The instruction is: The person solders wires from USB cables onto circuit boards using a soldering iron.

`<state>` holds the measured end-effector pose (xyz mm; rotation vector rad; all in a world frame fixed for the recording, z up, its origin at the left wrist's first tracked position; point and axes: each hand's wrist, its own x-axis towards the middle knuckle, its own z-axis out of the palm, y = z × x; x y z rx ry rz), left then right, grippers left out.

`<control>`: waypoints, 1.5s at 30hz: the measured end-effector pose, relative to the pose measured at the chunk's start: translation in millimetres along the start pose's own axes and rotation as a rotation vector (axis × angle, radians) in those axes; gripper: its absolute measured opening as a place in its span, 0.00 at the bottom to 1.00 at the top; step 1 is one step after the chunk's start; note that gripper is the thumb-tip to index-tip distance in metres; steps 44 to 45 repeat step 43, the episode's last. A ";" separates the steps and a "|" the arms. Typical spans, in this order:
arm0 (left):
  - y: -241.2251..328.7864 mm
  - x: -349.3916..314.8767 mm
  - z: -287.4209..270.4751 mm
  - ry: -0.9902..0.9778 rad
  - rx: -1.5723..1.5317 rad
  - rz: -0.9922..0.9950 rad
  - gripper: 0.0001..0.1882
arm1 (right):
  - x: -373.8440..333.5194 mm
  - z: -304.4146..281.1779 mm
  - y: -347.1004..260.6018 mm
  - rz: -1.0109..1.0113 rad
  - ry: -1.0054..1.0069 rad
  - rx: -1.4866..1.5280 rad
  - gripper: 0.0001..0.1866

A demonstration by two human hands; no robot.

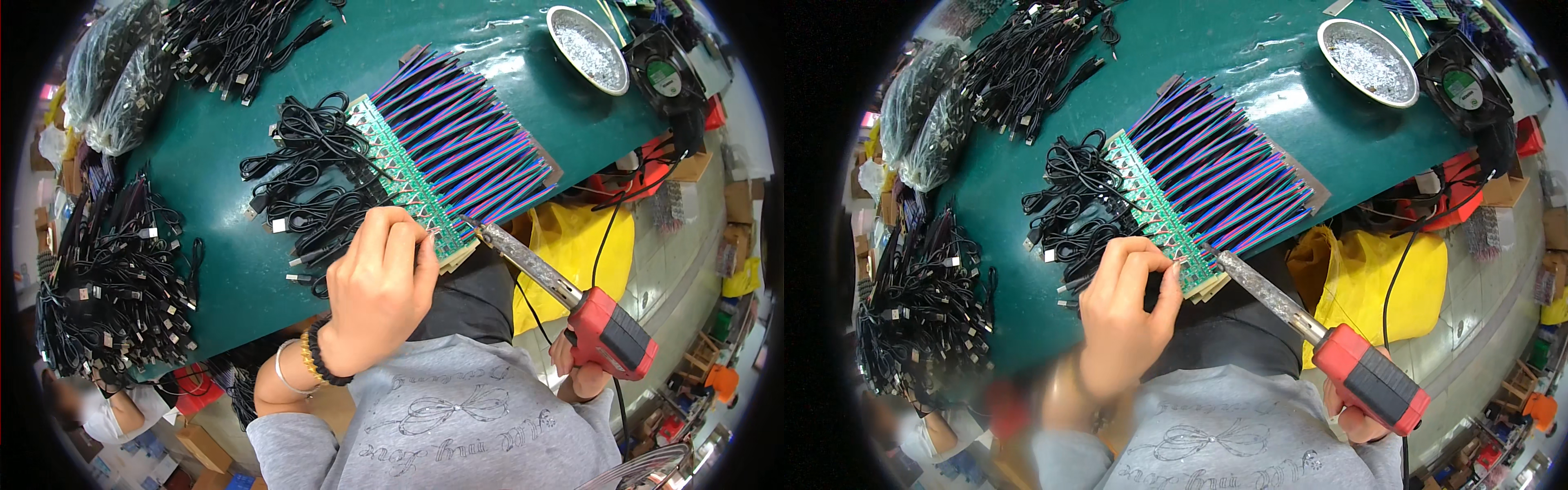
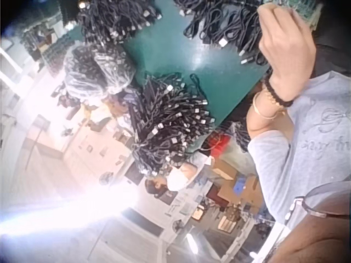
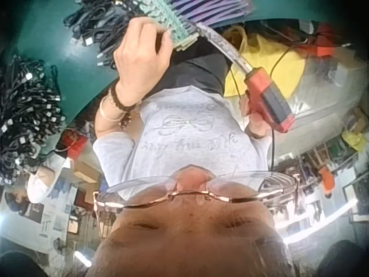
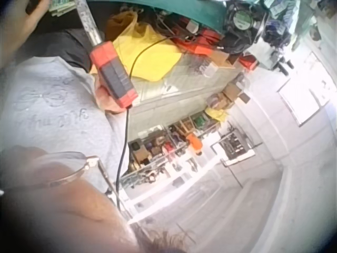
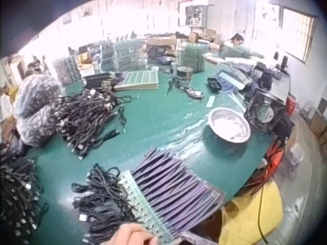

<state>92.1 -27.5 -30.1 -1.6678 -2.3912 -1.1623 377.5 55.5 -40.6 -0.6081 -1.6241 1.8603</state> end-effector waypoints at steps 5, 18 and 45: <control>-8.7 22.5 -22.4 -0.286 -0.211 -0.084 0.05 | -5.3 -0.8 -6.8 0.088 -0.004 -0.166 0.43; -4.6 28.8 -24.3 -0.368 -0.200 -0.144 0.05 | -24.8 -9.8 4.9 0.081 0.037 -0.148 0.04; -4.4 33.8 -27.0 -0.418 -0.147 -0.129 0.04 | -36.5 -26.1 13.9 0.126 -0.022 -0.506 0.18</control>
